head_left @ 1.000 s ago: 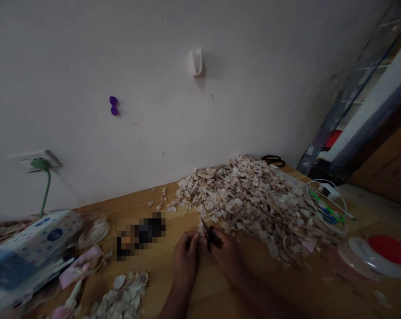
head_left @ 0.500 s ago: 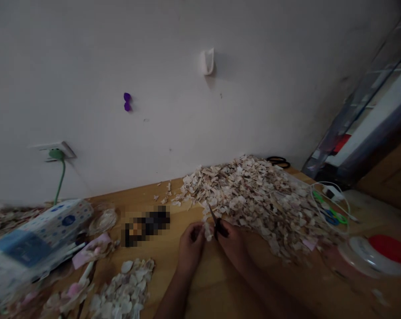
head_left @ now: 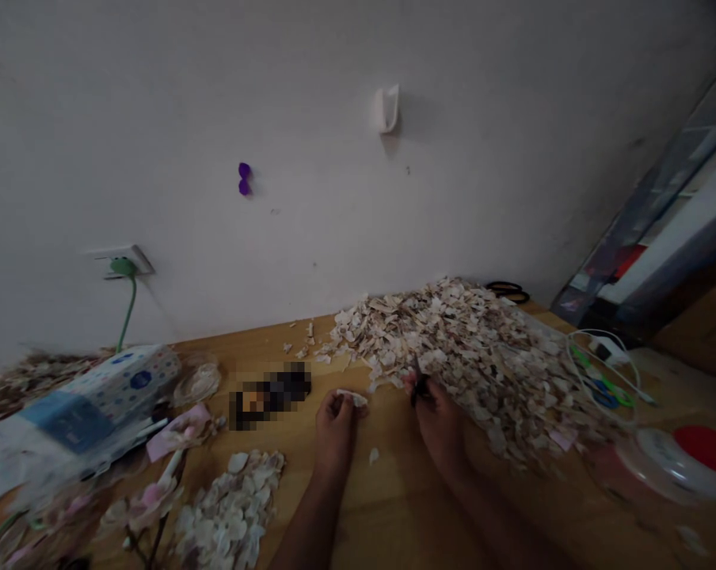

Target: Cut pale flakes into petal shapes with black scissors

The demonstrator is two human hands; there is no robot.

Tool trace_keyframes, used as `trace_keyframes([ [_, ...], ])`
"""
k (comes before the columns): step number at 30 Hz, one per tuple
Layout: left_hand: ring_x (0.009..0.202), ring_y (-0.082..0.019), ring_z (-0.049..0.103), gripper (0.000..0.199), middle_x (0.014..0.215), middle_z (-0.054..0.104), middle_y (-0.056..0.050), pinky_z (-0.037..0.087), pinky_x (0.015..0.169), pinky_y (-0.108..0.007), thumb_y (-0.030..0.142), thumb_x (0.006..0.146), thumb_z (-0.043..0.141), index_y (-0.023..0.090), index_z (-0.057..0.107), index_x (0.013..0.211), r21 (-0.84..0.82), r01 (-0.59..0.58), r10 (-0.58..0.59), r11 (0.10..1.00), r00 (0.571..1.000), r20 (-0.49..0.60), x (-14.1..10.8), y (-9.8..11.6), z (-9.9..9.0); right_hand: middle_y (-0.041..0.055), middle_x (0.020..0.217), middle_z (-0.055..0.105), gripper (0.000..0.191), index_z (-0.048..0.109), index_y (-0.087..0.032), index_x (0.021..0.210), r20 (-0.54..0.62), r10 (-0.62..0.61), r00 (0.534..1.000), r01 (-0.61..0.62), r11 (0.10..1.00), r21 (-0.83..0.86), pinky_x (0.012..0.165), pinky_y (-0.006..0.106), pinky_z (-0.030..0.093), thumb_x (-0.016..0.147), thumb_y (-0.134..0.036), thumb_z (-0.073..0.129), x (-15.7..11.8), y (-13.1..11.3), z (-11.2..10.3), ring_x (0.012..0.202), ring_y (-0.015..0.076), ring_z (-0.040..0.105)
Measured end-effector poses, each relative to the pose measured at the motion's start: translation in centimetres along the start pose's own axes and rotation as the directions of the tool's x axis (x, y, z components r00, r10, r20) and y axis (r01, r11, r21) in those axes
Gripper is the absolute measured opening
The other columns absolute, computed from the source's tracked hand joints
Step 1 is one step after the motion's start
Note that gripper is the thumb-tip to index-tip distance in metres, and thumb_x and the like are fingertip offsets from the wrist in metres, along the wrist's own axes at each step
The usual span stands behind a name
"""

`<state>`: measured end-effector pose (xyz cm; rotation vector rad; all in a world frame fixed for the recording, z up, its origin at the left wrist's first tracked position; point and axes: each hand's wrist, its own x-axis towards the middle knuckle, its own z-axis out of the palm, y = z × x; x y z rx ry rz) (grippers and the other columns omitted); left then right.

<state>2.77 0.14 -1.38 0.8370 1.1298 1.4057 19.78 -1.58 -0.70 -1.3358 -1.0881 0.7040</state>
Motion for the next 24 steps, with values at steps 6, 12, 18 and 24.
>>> trace_keyframes([
  [6, 0.062, -0.011, 0.059, 0.031, 0.073, 0.064, 0.001, 0.048, 0.062, -0.024, 0.037, 0.066, 0.076, 0.017, 0.059, 0.082, -0.079, -0.007, 0.007, 0.997, 1.0, 0.001, 0.1, -0.4, 0.0, 0.0095, 0.101, 0.07, 0.03, 0.064, -0.02, 0.111, 0.165, -0.179, 0.97, 0.204, 0.968, -0.149, 0.08, 0.034, 0.053, 0.086, -0.031, 0.05, -1.8, -2.1, 0.2, 0.093, 0.0239, 0.065],
  [12, 0.067, -0.011, 0.061, 0.038, 0.081, 0.065, 0.001, 0.047, 0.061, -0.021, 0.036, 0.061, 0.081, 0.019, 0.06, 0.089, -0.216, -0.011, -0.005, 0.976, 0.997, -0.077, 0.0, 0.1, 0.0, 0.0087, 0.094, 0.067, 0.024, 0.061, -0.019, 0.101, 0.3, -0.172, 0.938, 0.282, 0.883, -0.374, 0.077, 0.034, 0.05, 0.084, -0.03, 0.048, -2.3, -1.0, 1.1, 0.087, 0.0234, 0.063],
  [18, 0.077, -0.011, 0.063, 0.041, 0.084, 0.067, 0.0, 0.048, 0.074, -0.023, 0.03, 0.058, 0.084, 0.019, 0.063, 0.091, -0.382, 0.074, -0.11, 0.921, 0.991, -0.074, -0.4, 1.0, 0.2, 0.0107, 0.102, 0.065, 0.031, 0.056, -0.019, 0.108, 0.446, -0.137, 0.885, 0.381, 0.764, -0.521, 0.08, 0.036, 0.047, 0.082, -0.036, 0.055, -1.9, -0.8, 0.5, 0.094, 0.0261, 0.06],
  [24, 0.075, -0.009, 0.062, 0.03, 0.08, 0.065, 0.002, 0.048, 0.072, -0.021, 0.027, 0.06, 0.083, 0.018, 0.063, 0.081, -0.478, 0.073, -0.134, 0.875, 0.987, -0.094, -0.7, 1.7, 0.4, 0.0022, 0.077, 0.068, 0.017, 0.06, -0.024, 0.082, 0.565, 0.017, 0.825, 0.363, 0.751, -0.552, 0.059, 0.027, 0.038, 0.082, -0.041, 0.056, -1.6, -2.7, -0.4, 0.068, 0.0194, 0.062],
])
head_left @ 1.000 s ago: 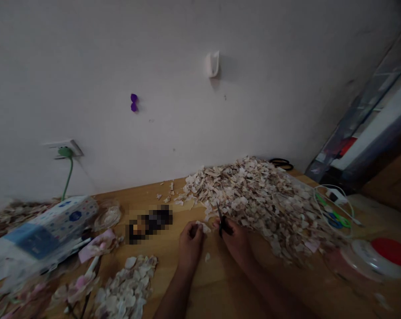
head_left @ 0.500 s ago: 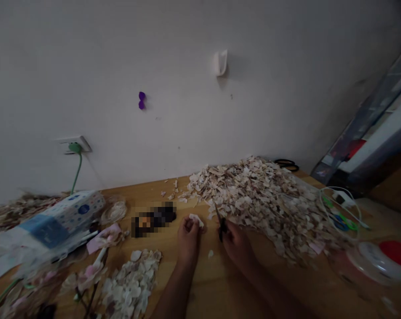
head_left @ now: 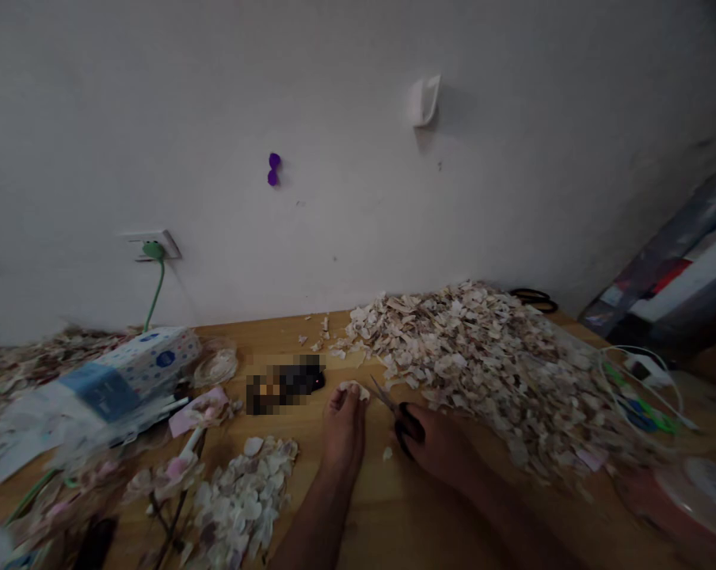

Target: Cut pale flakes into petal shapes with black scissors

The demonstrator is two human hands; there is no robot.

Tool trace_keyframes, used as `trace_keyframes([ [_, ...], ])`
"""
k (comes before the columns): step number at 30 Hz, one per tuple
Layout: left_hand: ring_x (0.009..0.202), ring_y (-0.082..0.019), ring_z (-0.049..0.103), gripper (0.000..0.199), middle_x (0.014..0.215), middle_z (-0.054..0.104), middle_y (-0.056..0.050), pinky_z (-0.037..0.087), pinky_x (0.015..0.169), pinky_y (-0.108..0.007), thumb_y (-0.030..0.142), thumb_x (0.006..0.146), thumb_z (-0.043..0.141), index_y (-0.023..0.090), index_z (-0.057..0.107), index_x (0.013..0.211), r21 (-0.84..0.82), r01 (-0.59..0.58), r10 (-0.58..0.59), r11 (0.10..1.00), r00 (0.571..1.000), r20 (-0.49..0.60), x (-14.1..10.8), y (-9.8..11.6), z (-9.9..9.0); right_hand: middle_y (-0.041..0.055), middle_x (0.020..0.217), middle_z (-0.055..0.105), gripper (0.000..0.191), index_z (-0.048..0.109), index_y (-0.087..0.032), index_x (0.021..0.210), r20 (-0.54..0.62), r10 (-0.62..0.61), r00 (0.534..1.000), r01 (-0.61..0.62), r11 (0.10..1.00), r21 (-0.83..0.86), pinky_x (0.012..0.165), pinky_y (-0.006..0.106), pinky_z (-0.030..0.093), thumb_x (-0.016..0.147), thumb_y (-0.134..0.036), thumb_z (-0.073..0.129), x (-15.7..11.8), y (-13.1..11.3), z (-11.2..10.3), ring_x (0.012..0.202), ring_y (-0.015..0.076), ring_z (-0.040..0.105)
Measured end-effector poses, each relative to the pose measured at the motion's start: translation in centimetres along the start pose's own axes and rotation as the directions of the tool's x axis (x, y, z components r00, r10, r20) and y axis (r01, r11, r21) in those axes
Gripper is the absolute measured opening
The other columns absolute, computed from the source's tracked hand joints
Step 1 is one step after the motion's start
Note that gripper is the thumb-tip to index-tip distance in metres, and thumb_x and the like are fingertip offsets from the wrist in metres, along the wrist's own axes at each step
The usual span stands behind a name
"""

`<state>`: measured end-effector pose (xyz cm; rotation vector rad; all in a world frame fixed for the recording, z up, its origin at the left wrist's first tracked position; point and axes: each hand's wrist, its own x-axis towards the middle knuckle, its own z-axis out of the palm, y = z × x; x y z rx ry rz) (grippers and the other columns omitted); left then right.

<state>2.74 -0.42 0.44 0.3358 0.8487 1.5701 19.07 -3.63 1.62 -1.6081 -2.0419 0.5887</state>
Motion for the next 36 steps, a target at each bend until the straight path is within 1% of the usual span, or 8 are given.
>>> trace_keyframes([
  [4, 0.072, -0.008, 0.06, 0.026, 0.08, 0.063, 0.003, 0.047, 0.067, -0.018, 0.026, 0.063, 0.081, 0.019, 0.063, 0.082, -0.005, -0.017, 0.017, 1.0, 0.999, 0.045, -0.2, 0.1, 0.0, 0.001, 0.073, 0.067, 0.018, 0.059, -0.025, 0.077, 0.072, -0.023, 0.997, 0.024, 1.0, -0.002, 0.058, 0.026, 0.037, 0.082, -0.041, 0.057, -0.2, -0.4, -0.4, 0.065, 0.0185, 0.061],
  [7, 0.07, -0.008, 0.059, 0.025, 0.079, 0.063, 0.002, 0.047, 0.067, -0.019, 0.028, 0.065, 0.08, 0.019, 0.063, 0.081, 0.023, -0.04, 0.038, 0.999, 0.997, 0.073, 0.0, -0.1, -0.2, 0.0022, 0.075, 0.069, 0.019, 0.061, -0.025, 0.079, 0.089, -0.031, 0.996, 0.033, 0.999, -0.022, 0.059, 0.027, 0.037, 0.083, -0.043, 0.056, -0.4, -0.5, -0.2, 0.068, 0.0198, 0.062],
  [13, 0.072, -0.01, 0.061, 0.027, 0.081, 0.067, 0.0, 0.047, 0.07, -0.021, 0.033, 0.066, 0.078, 0.018, 0.067, 0.085, 0.187, -0.103, 0.088, 0.977, 0.992, 0.086, 0.4, -0.5, -0.7, 0.0022, 0.07, 0.069, 0.016, 0.065, -0.025, 0.076, 0.088, -0.017, 0.996, 0.017, 1.0, 0.004, 0.056, 0.027, 0.036, 0.083, -0.036, 0.054, -0.3, -0.4, -0.2, 0.064, 0.0187, 0.061],
  [16, 0.073, -0.011, 0.062, 0.029, 0.082, 0.068, -0.001, 0.048, 0.071, -0.023, 0.035, 0.066, 0.078, 0.017, 0.068, 0.087, 0.228, -0.102, 0.083, 0.968, 0.992, 0.095, 0.5, -0.6, -0.8, 0.0011, 0.068, 0.069, 0.017, 0.063, -0.025, 0.074, 0.107, -0.003, 0.994, 0.0, 1.0, 0.02, 0.055, 0.026, 0.036, 0.083, -0.036, 0.054, -0.2, -0.5, -0.4, 0.061, 0.0181, 0.061],
  [19, 0.075, -0.012, 0.063, 0.027, 0.086, 0.069, -0.002, 0.049, 0.071, -0.023, 0.033, 0.065, 0.079, 0.017, 0.068, 0.085, 0.153, -0.054, 0.04, 0.987, 0.995, 0.089, 0.3, -0.6, -0.7, 0.0002, 0.066, 0.067, 0.02, 0.063, -0.025, 0.073, 0.12, 0.021, 0.993, -0.026, 0.999, 0.037, 0.054, 0.026, 0.035, 0.084, -0.038, 0.053, -0.2, -0.7, -0.5, 0.059, 0.0174, 0.06],
  [23, 0.084, -0.014, 0.064, 0.028, 0.099, 0.069, -0.004, 0.05, 0.074, -0.023, 0.031, 0.067, 0.079, 0.018, 0.067, 0.089, 0.029, 0.036, -0.038, 0.999, 0.997, 0.07, -0.3, -0.4, 0.0, 0.0005, 0.068, 0.068, 0.021, 0.063, -0.023, 0.071, 0.103, 0.028, 0.994, -0.031, 0.999, 0.026, 0.054, 0.025, 0.034, 0.084, -0.036, 0.052, -0.1, -0.6, -0.4, 0.062, 0.0169, 0.06],
  [27, 0.085, -0.014, 0.065, 0.038, 0.101, 0.069, -0.005, 0.05, 0.075, -0.024, 0.028, 0.065, 0.081, 0.02, 0.065, 0.098, -0.029, 0.026, -0.025, 0.999, 0.999, 0.042, -0.8, -0.1, 0.7, 0.0014, 0.072, 0.069, 0.023, 0.064, -0.022, 0.074, 0.095, 0.051, 0.994, -0.054, 0.998, 0.032, 0.058, 0.024, 0.036, 0.086, -0.035, 0.05, 0.0, -0.5, -0.2, 0.066, 0.0164, 0.06],
  [36, 0.077, -0.012, 0.065, 0.031, 0.087, 0.071, -0.004, 0.049, 0.075, -0.024, 0.025, 0.061, 0.084, 0.015, 0.068, 0.087, 0.026, 0.049, -0.051, 0.998, 0.994, 0.098, -0.7, -0.7, 0.3, 0.003, 0.076, 0.071, 0.02, 0.065, -0.024, 0.079, 0.054, 0.082, 0.995, -0.079, 0.994, -0.07, 0.061, 0.026, 0.037, 0.086, -0.036, 0.051, -0.1, -0.6, 0.2, 0.072, 0.0196, 0.063],
])
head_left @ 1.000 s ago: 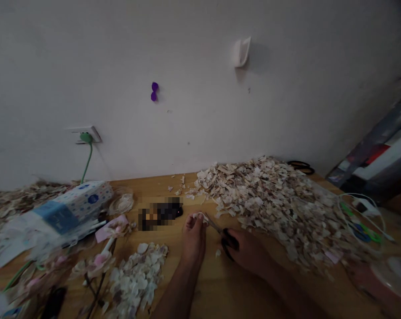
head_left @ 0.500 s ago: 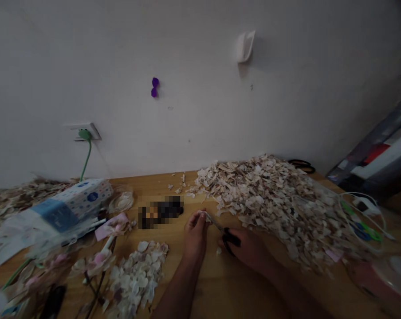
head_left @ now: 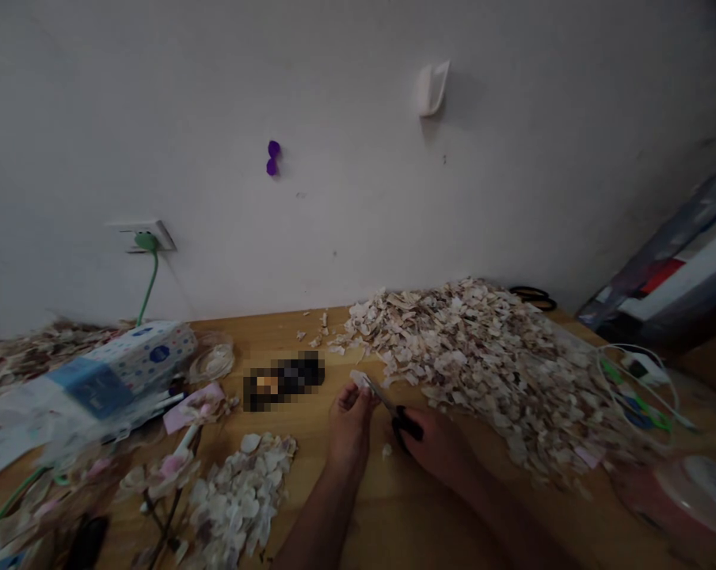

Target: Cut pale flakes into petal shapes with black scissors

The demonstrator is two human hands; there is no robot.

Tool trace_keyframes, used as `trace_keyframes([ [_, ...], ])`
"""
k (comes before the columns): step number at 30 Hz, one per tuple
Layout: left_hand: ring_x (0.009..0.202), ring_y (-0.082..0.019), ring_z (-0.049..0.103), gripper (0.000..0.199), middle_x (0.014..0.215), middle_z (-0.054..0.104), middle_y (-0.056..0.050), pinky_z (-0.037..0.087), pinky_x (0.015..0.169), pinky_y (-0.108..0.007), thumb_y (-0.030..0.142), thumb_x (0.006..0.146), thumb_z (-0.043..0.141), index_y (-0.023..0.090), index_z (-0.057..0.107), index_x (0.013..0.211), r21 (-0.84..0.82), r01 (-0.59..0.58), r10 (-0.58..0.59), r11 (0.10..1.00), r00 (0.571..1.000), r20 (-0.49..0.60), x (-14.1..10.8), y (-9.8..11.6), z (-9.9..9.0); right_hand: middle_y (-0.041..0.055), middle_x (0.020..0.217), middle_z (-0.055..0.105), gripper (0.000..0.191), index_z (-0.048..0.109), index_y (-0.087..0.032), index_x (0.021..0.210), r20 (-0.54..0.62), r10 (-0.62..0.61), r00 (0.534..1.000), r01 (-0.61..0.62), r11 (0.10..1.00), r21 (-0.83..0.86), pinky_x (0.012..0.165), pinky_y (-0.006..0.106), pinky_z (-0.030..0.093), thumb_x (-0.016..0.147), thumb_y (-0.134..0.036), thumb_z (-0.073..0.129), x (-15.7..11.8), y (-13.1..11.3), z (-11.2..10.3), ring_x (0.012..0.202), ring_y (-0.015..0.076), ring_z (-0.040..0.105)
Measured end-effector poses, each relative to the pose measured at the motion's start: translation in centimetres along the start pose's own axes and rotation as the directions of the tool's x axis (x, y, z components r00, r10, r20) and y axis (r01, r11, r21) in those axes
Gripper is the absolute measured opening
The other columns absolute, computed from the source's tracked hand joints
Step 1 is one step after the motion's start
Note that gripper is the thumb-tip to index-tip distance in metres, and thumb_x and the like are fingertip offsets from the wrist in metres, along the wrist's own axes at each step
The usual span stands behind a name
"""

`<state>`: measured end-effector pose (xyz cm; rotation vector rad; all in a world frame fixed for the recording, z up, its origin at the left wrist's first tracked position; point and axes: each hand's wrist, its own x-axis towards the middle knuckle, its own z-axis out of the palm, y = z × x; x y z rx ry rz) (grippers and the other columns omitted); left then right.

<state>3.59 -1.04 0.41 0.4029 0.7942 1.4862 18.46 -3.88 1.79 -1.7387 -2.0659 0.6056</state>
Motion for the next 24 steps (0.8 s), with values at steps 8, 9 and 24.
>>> trace_keyframes([
  [8, 0.079, -0.012, 0.066, 0.028, 0.084, 0.071, -0.003, 0.05, 0.078, -0.023, 0.018, 0.062, 0.083, 0.015, 0.067, 0.085, -0.102, 0.043, -0.043, 0.994, 0.999, -0.001, -0.43, 0.15, 0.3, 0.0034, 0.082, 0.071, 0.015, 0.062, -0.023, 0.085, -0.007, -0.018, 1.0, 0.018, 1.0, 0.007, 0.066, 0.026, 0.039, 0.086, -0.034, 0.052, -0.35, -0.29, 0.0, 0.079, 0.0201, 0.064],
  [9, 0.079, -0.012, 0.066, 0.027, 0.084, 0.071, -0.002, 0.05, 0.079, -0.023, 0.018, 0.062, 0.082, 0.015, 0.067, 0.085, -0.113, 0.046, -0.047, 0.993, 0.999, -0.004, -0.45, 0.12, 0.32, 0.0031, 0.081, 0.07, 0.015, 0.061, -0.023, 0.085, -0.001, -0.02, 1.0, 0.02, 1.0, 0.011, 0.065, 0.026, 0.039, 0.086, -0.034, 0.051, -0.35, -0.31, 0.01, 0.078, 0.0197, 0.064],
  [24, 0.075, -0.012, 0.066, 0.029, 0.081, 0.072, -0.004, 0.051, 0.076, -0.023, 0.017, 0.058, 0.084, 0.013, 0.069, 0.082, -0.119, 0.069, -0.078, 0.99, 0.995, -0.069, -0.75, 0.22, 0.77, 0.0041, 0.083, 0.072, 0.017, 0.064, -0.024, 0.085, -0.011, -0.01, 1.0, 0.009, 0.999, -0.053, 0.064, 0.028, 0.039, 0.086, -0.033, 0.05, -0.14, -0.2, 0.15, 0.078, 0.0218, 0.065],
])
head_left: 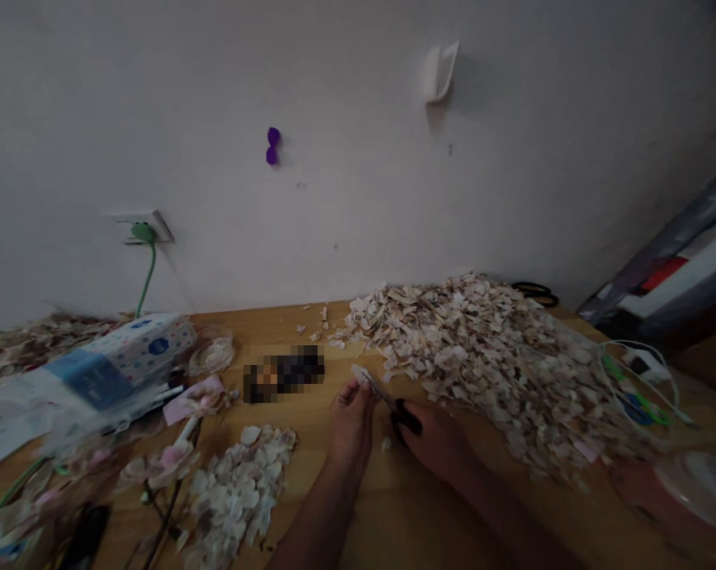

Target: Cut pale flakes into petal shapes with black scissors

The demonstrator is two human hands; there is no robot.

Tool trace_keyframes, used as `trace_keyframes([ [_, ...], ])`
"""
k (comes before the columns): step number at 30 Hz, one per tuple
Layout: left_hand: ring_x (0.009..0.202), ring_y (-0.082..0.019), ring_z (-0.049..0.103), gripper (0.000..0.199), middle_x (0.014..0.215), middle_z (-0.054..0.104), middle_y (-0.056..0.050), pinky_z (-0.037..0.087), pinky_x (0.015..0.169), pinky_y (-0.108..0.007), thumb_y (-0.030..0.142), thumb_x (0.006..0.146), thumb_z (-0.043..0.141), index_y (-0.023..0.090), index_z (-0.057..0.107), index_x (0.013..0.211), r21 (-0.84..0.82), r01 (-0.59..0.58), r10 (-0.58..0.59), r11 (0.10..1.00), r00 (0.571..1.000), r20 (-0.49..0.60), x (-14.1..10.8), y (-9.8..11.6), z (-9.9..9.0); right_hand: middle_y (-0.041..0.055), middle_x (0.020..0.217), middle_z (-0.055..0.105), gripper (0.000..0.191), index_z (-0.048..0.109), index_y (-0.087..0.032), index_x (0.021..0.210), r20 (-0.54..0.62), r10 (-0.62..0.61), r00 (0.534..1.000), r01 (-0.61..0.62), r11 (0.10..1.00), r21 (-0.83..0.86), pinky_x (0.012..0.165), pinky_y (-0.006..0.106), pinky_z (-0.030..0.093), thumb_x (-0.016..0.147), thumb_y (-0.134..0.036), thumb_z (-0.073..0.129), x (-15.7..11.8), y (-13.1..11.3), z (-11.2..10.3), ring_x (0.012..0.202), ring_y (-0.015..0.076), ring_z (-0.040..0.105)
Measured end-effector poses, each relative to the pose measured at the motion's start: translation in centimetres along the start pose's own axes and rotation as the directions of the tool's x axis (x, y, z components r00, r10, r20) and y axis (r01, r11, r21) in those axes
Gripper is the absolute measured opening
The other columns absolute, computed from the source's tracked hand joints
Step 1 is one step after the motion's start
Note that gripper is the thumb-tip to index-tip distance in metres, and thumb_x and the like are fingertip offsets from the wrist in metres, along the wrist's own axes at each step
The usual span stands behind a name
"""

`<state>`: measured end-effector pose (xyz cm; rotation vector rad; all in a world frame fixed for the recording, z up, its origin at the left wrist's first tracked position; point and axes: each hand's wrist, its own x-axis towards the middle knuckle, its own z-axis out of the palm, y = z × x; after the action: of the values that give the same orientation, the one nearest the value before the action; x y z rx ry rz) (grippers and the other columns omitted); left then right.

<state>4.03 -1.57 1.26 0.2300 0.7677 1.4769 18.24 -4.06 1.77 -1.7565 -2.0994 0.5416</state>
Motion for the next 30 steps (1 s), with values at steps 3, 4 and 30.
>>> trace_keyframes([
  [3, 0.067, -0.009, 0.064, 0.027, 0.075, 0.07, -0.001, 0.051, 0.071, -0.021, 0.018, 0.057, 0.085, 0.014, 0.068, 0.077, -0.009, 0.0, 0.0, 1.0, 1.0, -0.029, -0.03, 0.08, 0.04, 0.0039, 0.083, 0.072, 0.018, 0.065, -0.024, 0.087, 0.009, 0.005, 1.0, -0.005, 1.0, 0.015, 0.065, 0.028, 0.041, 0.086, -0.032, 0.049, -0.03, 0.04, 0.04, 0.079, 0.0219, 0.065],
  [4, 0.066, -0.009, 0.063, 0.026, 0.073, 0.07, -0.001, 0.051, 0.07, -0.02, 0.019, 0.056, 0.085, 0.014, 0.067, 0.075, -0.006, 0.002, -0.002, 1.0, 1.0, -0.03, -0.05, 0.12, 0.07, 0.0039, 0.084, 0.072, 0.018, 0.065, -0.024, 0.088, 0.011, 0.009, 1.0, -0.01, 1.0, 0.02, 0.066, 0.028, 0.041, 0.086, -0.032, 0.049, -0.04, 0.04, 0.05, 0.08, 0.022, 0.065],
  [30, 0.054, -0.006, 0.052, 0.025, 0.061, 0.062, 0.003, 0.041, 0.056, -0.017, 0.028, 0.057, 0.084, 0.014, 0.065, 0.066, 0.147, -0.023, 0.021, 0.989, 1.0, 0.015, -0.23, 0.26, 0.02, 0.0106, 0.106, 0.069, 0.026, 0.062, -0.02, 0.106, -0.021, -0.009, 1.0, 0.008, 1.0, -0.022, 0.079, 0.032, 0.046, 0.084, -0.028, 0.051, -0.05, -0.06, 0.26, 0.095, 0.0243, 0.064],
])
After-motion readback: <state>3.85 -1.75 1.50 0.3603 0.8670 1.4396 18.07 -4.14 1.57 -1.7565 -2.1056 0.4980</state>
